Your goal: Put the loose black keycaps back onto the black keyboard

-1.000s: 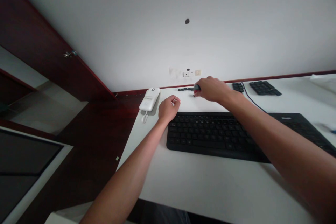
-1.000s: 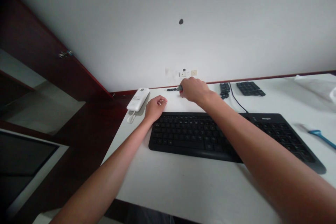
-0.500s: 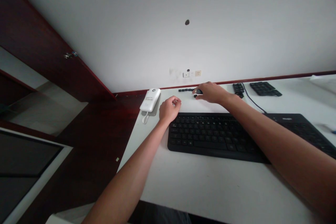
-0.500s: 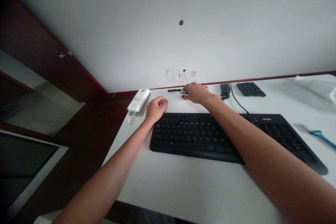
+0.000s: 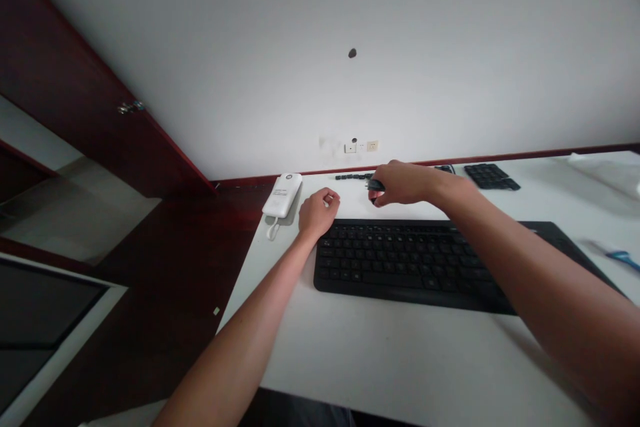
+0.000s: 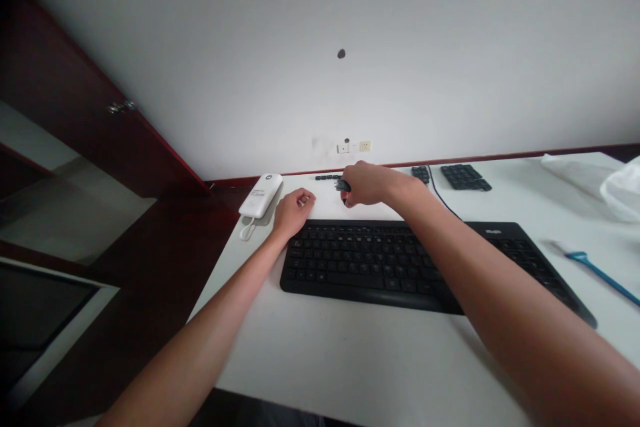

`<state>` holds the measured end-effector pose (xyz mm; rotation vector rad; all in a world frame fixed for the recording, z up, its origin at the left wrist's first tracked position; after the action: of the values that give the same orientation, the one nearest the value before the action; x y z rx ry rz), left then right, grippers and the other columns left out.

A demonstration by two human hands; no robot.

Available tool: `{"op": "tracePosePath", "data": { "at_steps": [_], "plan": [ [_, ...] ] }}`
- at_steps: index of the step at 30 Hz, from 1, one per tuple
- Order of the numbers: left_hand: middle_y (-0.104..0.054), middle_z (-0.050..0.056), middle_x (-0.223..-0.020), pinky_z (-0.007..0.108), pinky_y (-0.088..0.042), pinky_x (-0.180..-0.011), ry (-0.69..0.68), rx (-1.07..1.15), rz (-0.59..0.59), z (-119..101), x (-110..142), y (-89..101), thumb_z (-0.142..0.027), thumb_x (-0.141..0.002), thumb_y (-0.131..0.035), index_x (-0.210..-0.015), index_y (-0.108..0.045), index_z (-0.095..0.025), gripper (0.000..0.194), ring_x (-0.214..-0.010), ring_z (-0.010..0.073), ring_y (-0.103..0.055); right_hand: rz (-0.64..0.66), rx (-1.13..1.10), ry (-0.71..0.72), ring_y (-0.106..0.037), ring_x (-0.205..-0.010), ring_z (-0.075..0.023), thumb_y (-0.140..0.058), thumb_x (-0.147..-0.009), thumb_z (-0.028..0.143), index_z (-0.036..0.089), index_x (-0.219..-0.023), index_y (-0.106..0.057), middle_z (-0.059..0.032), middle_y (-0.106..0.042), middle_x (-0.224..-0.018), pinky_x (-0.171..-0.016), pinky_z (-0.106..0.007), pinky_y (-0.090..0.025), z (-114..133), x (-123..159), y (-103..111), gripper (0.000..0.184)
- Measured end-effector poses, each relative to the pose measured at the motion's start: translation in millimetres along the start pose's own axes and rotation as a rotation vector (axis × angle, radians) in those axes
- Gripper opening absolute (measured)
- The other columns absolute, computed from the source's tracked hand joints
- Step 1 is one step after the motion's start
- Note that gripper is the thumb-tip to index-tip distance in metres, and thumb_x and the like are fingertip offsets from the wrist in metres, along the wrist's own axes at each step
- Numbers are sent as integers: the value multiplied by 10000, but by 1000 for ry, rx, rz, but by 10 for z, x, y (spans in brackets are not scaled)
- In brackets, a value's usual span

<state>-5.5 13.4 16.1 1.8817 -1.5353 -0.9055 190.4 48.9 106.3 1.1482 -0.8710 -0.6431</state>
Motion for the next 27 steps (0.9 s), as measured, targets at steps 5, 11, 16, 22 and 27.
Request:
{"op": "tracePosePath", "data": {
  "at_steps": [5,11,16,22,27],
  "plan": [
    [-767,-11,-926,263,-416,-726,4,-9,-1,6,-13,-11,-259,-921,-600,-980,-767,-276,177,-802,165,-651,66,2,164,-732,-870,-239,-775,-806,198,191,-986,-833,-68,-808,-943,-731,-305,-478,293,153,13,189],
    [-773,-11,-942,265,-410,-721,12,0,5,21,-15,-21,-262,-909,-612,-970,-771,-281,171,-800,166,-643,132,44,171,-740,-896,-249,-810,-778,198,187,-986,-817,-63,-802,-950,-730,-309,-473,385,177,-58,209],
    [-773,-9,-936,271,-411,-715,6,-2,8,24,-21,-26,-267,-918,-600,-967,-768,-280,176,-784,166,-640,124,77,188,-733,-895,-245,-772,-780,131,166,-979,-802,-67,-795,-924,-733,-312,-468,444,170,-99,204],
    [-774,-4,-950,276,-436,-739,17,-15,17,8,-26,-23,-267,-917,-600,-967,-773,-283,181,-792,171,-641,156,99,193,-732,-859,-238,-780,-790,147,179,-963,-807,-58,-790,-886,-726,-313,-472,534,202,-120,177],
    [-774,-10,-945,275,-429,-730,9,5,7,6,-20,-16,-262,-911,-605,-952,-769,-282,170,-792,166,-644,164,137,158,-743,-838,-260,-807,-810,198,164,-949,-819,-90,-790,-882,-668,-319,-463,544,203,-151,144]
  ]
}}
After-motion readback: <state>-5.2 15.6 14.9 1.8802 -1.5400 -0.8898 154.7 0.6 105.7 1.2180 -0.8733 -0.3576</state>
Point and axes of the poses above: each hand's wrist, its own x-axis away from the middle knuckle, its own y-axis out of the back of the hand, z = x × y, the point moved 4 cm from there along -x, towards the middle knuckle
